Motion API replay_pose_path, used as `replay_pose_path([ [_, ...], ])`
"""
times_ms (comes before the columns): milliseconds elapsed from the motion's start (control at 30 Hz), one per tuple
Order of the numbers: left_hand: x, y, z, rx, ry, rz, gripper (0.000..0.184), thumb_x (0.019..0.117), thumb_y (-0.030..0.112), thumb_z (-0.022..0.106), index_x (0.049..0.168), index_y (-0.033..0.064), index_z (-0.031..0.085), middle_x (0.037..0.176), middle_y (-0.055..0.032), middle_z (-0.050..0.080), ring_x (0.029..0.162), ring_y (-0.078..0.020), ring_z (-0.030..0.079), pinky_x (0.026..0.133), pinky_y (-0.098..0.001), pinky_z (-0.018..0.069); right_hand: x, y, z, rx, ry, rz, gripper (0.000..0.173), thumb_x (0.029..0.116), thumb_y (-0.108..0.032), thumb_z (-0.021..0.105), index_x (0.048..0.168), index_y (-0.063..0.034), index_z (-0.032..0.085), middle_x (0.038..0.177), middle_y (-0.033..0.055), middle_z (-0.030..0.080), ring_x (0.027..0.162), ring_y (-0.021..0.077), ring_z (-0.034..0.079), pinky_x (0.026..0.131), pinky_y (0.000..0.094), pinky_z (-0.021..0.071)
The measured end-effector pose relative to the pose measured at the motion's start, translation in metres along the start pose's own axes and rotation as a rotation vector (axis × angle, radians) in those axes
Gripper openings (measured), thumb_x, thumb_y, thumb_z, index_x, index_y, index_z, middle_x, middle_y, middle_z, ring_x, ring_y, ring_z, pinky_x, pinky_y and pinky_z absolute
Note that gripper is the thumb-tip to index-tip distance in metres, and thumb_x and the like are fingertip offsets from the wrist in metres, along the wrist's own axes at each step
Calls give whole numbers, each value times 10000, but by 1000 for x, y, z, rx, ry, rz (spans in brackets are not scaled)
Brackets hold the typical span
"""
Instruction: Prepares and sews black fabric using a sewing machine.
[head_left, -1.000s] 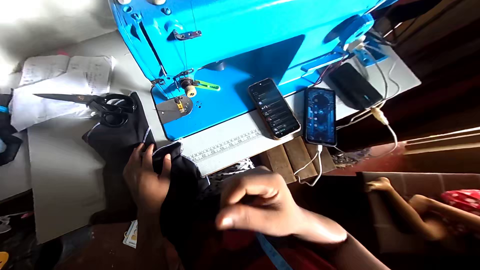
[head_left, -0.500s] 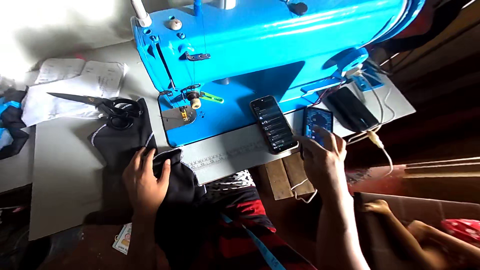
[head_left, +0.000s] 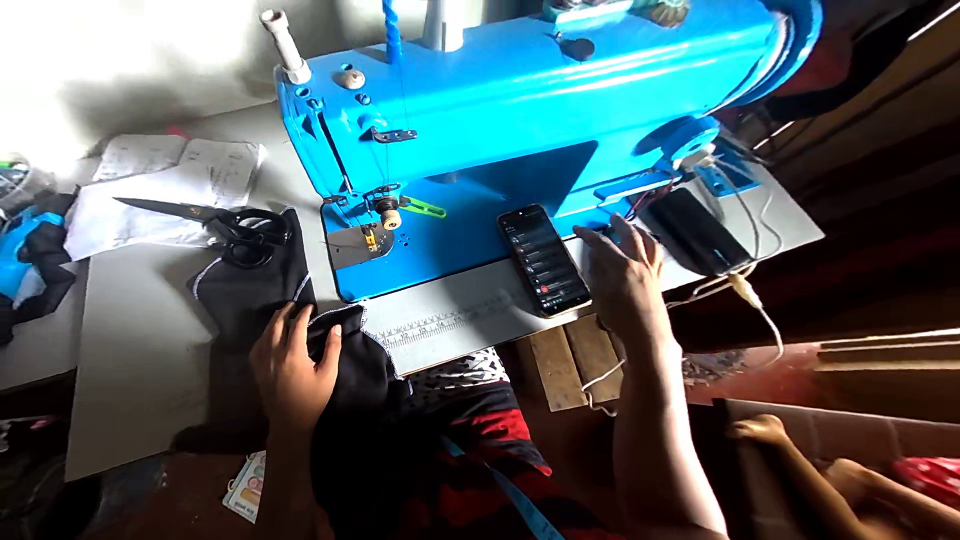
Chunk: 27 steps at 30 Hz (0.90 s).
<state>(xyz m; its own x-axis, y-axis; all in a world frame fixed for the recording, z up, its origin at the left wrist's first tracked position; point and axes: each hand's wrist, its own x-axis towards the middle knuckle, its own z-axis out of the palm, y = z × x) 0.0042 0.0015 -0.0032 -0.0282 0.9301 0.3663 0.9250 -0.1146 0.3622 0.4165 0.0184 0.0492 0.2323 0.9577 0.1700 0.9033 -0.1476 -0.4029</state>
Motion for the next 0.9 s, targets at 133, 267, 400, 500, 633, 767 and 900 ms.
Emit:
replay_pose_path([
  [133,0,-1,1,-6,-4,-3,583,997,487,517,1314,18,659,1423,-256,577,1331,-462,532,1093,-650,365,-13,11,-1,65,-16,8,346,1062,-181,491,1357,-170,672,1531,224,473,1476,492,311,1116,736,255],
  [267,0,-2,0,-4,-9,0,585,998,492,510,1313,23,660,1425,-255,575,1324,-463,534,1089,-648,364,-39,12,2,65,13,-15,323,1048,-163,504,1285,-145,723,1500,233,510,1454,501,352,1117,721,280],
  [400,0,-3,0,-10,-34,2,597,1003,498,497,1331,20,645,1436,-262,562,1341,-473,516,1105,-658,345,-63,9,4,61,32,-52,345,1004,-50,520,1215,-167,766,1485,243,523,1435,535,359,1098,732,301],
  [500,0,-3,0,-15,-40,7,595,1003,487,502,1333,11,640,1436,-272,557,1340,-488,510,1099,-667,348,-68,6,6,52,39,-57,375,992,-36,525,1197,-222,778,1486,233,527,1438,536,357,1089,740,303],
  [633,0,-3,-1,-8,-31,5,592,1000,491,500,1328,21,647,1434,-264,563,1334,-475,521,1095,-657,353,-64,4,8,37,55,-72,373,989,-28,524,1187,-211,783,1495,246,516,1434,556,351,1088,751,292],
  [767,1,-2,0,-14,-32,4,597,1002,495,500,1327,17,648,1432,-268,563,1337,-479,517,1098,-656,347,-62,5,8,24,49,-76,364,987,-29,529,1187,-199,782,1484,248,528,1430,551,365,1080,758,294],
  [900,1,-1,-1,-15,-34,5,597,1003,491,496,1327,12,646,1429,-277,563,1341,-485,513,1099,-663,343,-60,16,-4,34,63,-6,328,1037,-160,503,1273,-158,731,1503,226,513,1440,507,372,1107,725,295],
])
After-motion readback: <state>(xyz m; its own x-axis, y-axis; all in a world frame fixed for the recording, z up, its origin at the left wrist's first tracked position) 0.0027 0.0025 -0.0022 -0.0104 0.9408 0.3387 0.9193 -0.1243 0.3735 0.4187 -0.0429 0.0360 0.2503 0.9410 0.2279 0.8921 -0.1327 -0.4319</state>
